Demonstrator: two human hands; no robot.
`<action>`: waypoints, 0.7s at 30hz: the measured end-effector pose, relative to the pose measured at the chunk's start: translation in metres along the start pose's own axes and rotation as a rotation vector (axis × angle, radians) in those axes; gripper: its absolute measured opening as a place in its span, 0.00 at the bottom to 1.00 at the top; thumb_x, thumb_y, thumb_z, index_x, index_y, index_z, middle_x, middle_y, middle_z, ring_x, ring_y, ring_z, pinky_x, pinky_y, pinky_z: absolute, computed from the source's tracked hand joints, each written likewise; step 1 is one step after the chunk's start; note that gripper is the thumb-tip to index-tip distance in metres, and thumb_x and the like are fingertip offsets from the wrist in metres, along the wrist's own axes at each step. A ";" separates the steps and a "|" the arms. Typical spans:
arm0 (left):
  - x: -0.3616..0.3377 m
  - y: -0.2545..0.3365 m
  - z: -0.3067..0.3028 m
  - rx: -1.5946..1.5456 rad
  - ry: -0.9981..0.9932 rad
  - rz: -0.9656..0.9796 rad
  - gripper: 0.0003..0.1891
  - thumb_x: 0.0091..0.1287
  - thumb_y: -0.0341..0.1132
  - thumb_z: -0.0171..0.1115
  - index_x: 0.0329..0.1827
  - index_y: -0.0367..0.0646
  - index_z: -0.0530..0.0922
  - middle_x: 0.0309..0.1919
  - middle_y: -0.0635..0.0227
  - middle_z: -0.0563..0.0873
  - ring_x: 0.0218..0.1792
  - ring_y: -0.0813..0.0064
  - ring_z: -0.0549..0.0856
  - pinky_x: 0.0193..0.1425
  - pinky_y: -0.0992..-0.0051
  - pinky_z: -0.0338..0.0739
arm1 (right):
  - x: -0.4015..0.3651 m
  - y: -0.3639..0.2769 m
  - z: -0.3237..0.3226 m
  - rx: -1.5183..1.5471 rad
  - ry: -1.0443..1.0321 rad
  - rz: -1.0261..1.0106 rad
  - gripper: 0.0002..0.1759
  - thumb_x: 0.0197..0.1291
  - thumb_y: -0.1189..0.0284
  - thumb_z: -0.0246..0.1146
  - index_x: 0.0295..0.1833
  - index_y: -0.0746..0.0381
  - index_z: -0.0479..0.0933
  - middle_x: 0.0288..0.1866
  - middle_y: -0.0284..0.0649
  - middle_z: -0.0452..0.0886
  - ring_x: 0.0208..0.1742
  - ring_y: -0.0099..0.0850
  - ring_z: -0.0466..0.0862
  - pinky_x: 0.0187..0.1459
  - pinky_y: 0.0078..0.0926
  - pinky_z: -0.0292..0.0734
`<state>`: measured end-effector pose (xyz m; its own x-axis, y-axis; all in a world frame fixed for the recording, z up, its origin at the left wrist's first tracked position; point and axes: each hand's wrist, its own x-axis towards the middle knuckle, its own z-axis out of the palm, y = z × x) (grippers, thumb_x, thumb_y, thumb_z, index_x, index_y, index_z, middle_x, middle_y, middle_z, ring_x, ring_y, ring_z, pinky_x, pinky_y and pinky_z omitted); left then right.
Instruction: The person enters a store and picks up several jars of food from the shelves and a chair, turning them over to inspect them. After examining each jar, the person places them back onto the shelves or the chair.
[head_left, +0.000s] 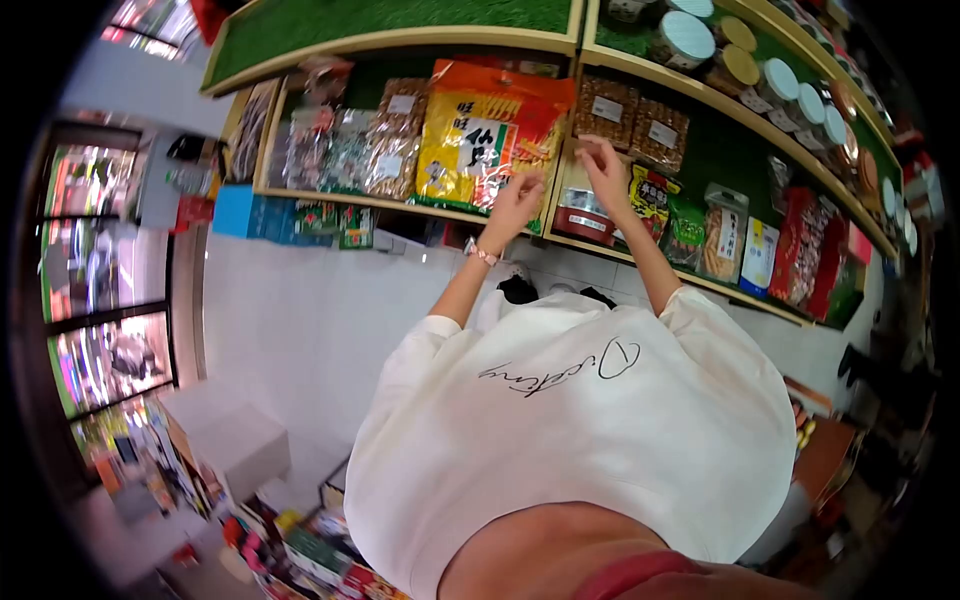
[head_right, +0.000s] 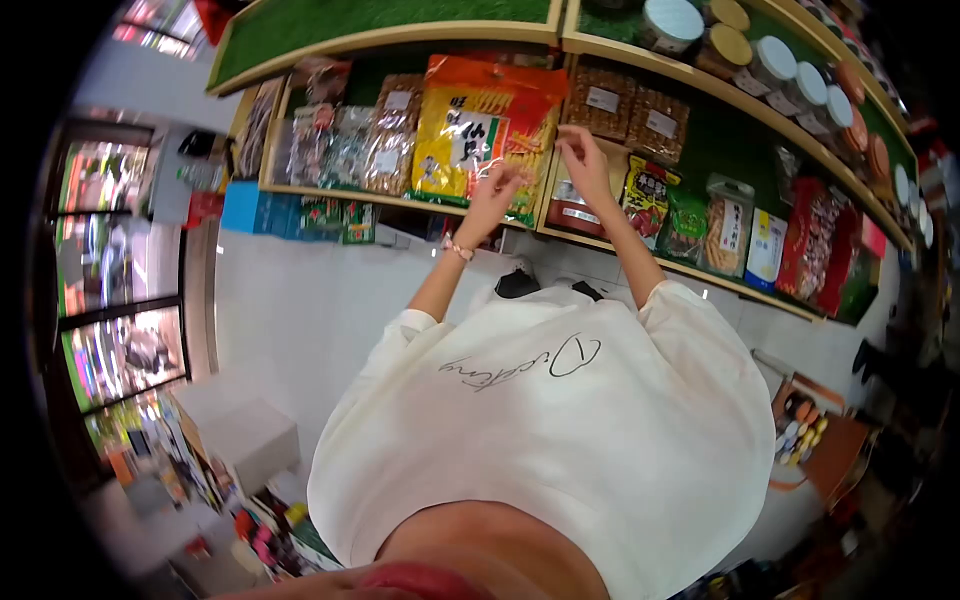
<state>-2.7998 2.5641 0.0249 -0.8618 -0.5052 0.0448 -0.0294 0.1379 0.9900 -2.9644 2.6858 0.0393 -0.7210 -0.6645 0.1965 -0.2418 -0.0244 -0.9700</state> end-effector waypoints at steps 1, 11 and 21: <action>0.020 0.036 -0.008 0.105 -0.053 0.014 0.16 0.67 0.36 0.57 0.55 0.40 0.74 0.44 0.62 0.82 0.45 0.75 0.81 0.47 0.77 0.75 | 0.014 -0.012 0.002 0.025 0.074 -0.061 0.17 0.64 0.74 0.55 0.58 0.60 0.70 0.43 0.36 0.80 0.44 0.23 0.78 0.47 0.20 0.72; 0.255 0.148 0.042 0.307 -0.009 0.528 0.32 0.56 0.33 0.65 0.63 0.32 0.64 0.55 0.50 0.76 0.54 0.61 0.77 0.58 0.68 0.71 | 0.172 -0.096 -0.054 0.150 0.419 -0.151 0.30 0.65 0.67 0.56 0.68 0.66 0.56 0.62 0.44 0.67 0.61 0.31 0.67 0.61 0.27 0.62; 0.398 0.130 0.075 0.362 -0.105 0.766 0.40 0.50 0.40 0.71 0.63 0.30 0.62 0.51 0.44 0.76 0.55 0.53 0.76 0.57 0.64 0.71 | 0.287 -0.047 -0.080 0.109 0.542 -0.331 0.38 0.55 0.58 0.65 0.64 0.69 0.60 0.61 0.55 0.69 0.62 0.44 0.71 0.62 0.34 0.63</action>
<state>-3.1847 2.4443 0.1617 -0.7519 -0.0829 0.6541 0.4358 0.6820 0.5874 -3.2122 2.5563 0.1523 -0.8522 -0.1375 0.5048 -0.4611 -0.2581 -0.8489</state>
